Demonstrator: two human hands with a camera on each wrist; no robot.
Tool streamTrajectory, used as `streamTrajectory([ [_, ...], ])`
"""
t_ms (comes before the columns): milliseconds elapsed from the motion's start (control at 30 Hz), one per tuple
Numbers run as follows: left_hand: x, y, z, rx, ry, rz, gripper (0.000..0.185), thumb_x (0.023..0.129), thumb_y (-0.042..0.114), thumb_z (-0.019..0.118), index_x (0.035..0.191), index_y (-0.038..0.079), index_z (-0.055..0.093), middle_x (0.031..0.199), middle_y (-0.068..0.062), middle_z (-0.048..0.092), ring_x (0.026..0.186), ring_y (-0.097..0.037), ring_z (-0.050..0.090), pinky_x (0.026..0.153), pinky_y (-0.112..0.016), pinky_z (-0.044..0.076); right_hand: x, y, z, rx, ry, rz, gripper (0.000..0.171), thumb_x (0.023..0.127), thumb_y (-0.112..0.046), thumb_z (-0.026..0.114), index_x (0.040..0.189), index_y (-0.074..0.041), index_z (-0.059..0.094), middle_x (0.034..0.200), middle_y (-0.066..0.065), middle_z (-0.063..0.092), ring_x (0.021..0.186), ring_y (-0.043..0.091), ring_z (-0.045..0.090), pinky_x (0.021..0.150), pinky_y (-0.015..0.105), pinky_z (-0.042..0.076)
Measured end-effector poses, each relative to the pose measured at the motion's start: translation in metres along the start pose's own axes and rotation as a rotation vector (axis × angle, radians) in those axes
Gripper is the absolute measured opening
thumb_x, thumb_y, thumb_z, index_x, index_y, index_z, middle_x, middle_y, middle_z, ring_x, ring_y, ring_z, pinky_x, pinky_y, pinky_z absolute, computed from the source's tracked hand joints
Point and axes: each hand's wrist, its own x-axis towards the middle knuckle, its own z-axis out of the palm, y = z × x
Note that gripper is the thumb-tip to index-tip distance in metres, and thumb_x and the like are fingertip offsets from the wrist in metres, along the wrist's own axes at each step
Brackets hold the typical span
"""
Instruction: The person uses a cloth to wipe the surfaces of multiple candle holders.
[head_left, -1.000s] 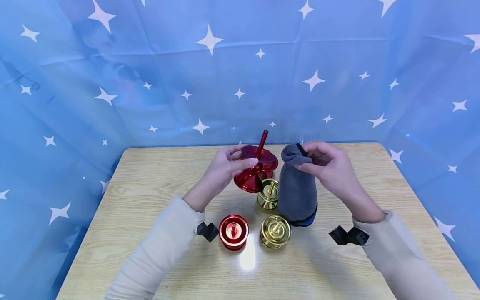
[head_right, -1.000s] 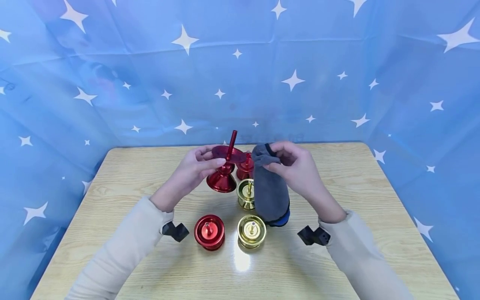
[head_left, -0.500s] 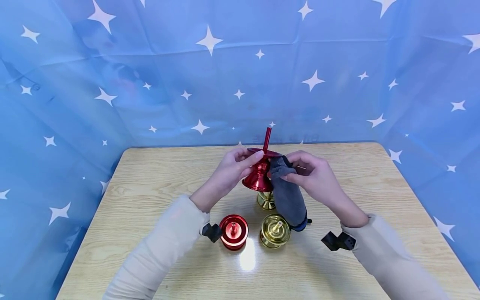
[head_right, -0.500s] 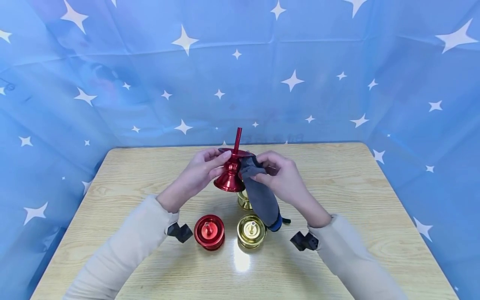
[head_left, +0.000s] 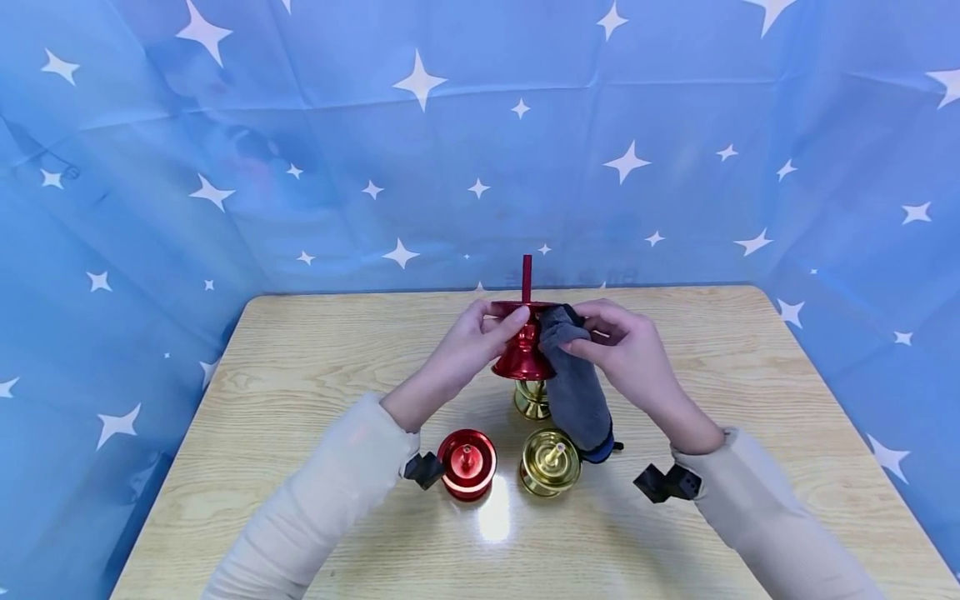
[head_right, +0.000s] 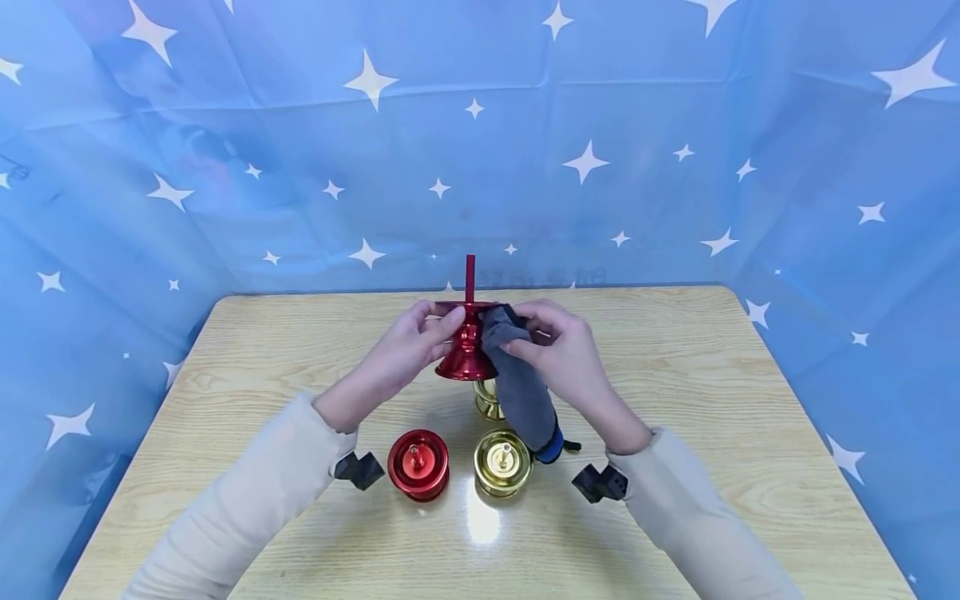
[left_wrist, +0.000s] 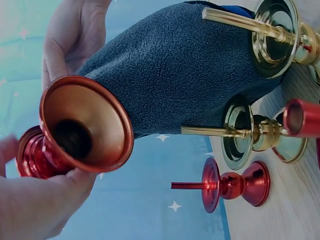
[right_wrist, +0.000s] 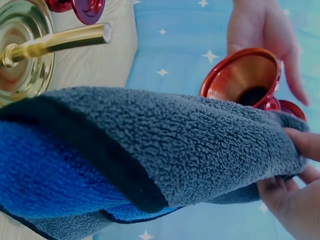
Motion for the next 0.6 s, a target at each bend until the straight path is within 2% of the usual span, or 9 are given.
streamTrajectory([
  [133, -0.0019, 0.0006, -0.0004, 0.038, -0.029, 0.008, 0.044, 0.084, 0.017, 0.068, 0.117, 0.002, 0.042, 0.106, -0.014, 0.062, 0.097, -0.019, 0.060, 0.081, -0.033, 0.048, 0.0005, -0.0003, -0.0032, -0.012, 0.011, 0.033, 0.033, 0.077, 0.002, 0.068, 0.109, 0.001, 0.061, 0.080, 0.015, 0.064, 0.071, 0.007, 0.061, 0.065, 0.020, 0.050],
  [267, -0.0024, -0.0001, 0.0010, 0.040, -0.046, 0.029, 0.043, 0.080, 0.006, 0.070, 0.115, -0.002, 0.045, 0.109, -0.016, 0.060, 0.101, -0.021, 0.059, 0.081, -0.031, 0.049, 0.0010, -0.0011, -0.0062, -0.025, 0.018, 0.061, 0.034, 0.078, -0.002, 0.070, 0.110, -0.001, 0.062, 0.084, 0.013, 0.065, 0.075, 0.006, 0.061, 0.066, 0.020, 0.050],
  [467, -0.0032, -0.0024, 0.0007, 0.074, -0.115, 0.088, 0.048, 0.078, 0.004, 0.071, 0.118, 0.000, 0.046, 0.116, -0.012, 0.054, 0.108, -0.023, 0.054, 0.086, -0.031, 0.047, 0.0009, -0.0022, -0.0079, -0.021, 0.018, 0.081, 0.033, 0.078, -0.003, 0.070, 0.110, 0.000, 0.061, 0.091, 0.015, 0.065, 0.079, 0.004, 0.062, 0.068, 0.020, 0.050],
  [600, -0.0047, -0.0015, -0.0006, 0.167, -0.136, 0.099, 0.062, 0.073, 0.007, 0.076, 0.126, 0.005, 0.044, 0.116, -0.008, 0.052, 0.105, -0.022, 0.051, 0.087, -0.032, 0.046, 0.0010, -0.0025, -0.0087, -0.022, 0.023, 0.081, 0.033, 0.078, -0.002, 0.070, 0.109, 0.001, 0.061, 0.095, 0.017, 0.065, 0.080, 0.003, 0.062, 0.069, 0.020, 0.050],
])
